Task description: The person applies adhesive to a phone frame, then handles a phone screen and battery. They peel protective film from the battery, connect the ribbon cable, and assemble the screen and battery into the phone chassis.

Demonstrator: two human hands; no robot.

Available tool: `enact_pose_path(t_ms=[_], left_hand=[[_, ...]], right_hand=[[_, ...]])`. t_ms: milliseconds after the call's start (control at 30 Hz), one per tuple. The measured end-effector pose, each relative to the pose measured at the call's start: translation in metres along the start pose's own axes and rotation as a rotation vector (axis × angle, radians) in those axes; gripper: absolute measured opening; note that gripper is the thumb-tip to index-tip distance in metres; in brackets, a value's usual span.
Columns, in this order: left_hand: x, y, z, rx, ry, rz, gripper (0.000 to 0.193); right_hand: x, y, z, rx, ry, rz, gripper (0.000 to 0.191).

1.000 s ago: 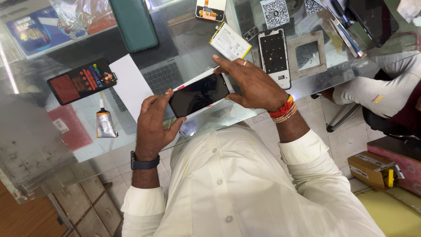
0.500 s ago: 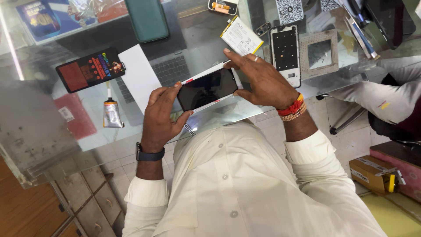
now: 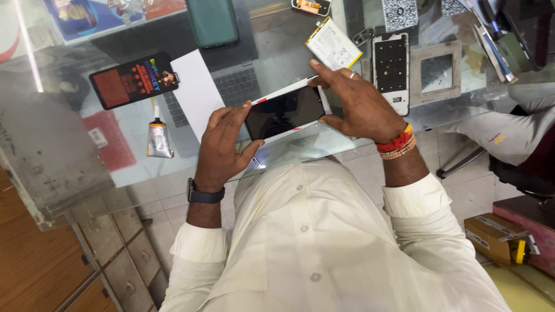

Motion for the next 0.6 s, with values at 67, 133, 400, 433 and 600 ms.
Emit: enact_pose_path(t_ms=[67,133,400,433,600], left_hand=[[0.0003,0.0012,0.001,0.004,0.003,-0.003,0.081],[0.0006,0.0019,0.0024,0.006,0.005,-0.008,0.082],[0.0005,0.0027,0.0047,-0.001,0.009,-0.023,0.086],[0.0007,0.0027,0.0047,-0.001,0.009,-0.024,0.086],[0.0009,0.001,0.0031,0.014,0.006,-0.018,0.085]], right_hand=[[0.0,-0.0034,0.0017,0.014,0.013,0.026,0.115],[-0.0001,-0.0057,0.0026,0.023,0.022,0.036,0.115],[-0.0024,-0.0045,0.0019,0.01,0.023,0.037,0.113],[-0.0021,-0.0041,0.0017,0.011,0.023,0.035,0.113],[-0.0017,-0.003,-0.0002,0.011,0.021,0.03,0.113]])
Point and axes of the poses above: each hand's wrist, its own x-axis away from the middle knuckle, its own z-axis out of the back of the hand, y = z × x, the point moved 8 cm from there along -x, towards the middle knuckle, and after that the axes turned 9 degrees about -y, right-handed, at the moved point
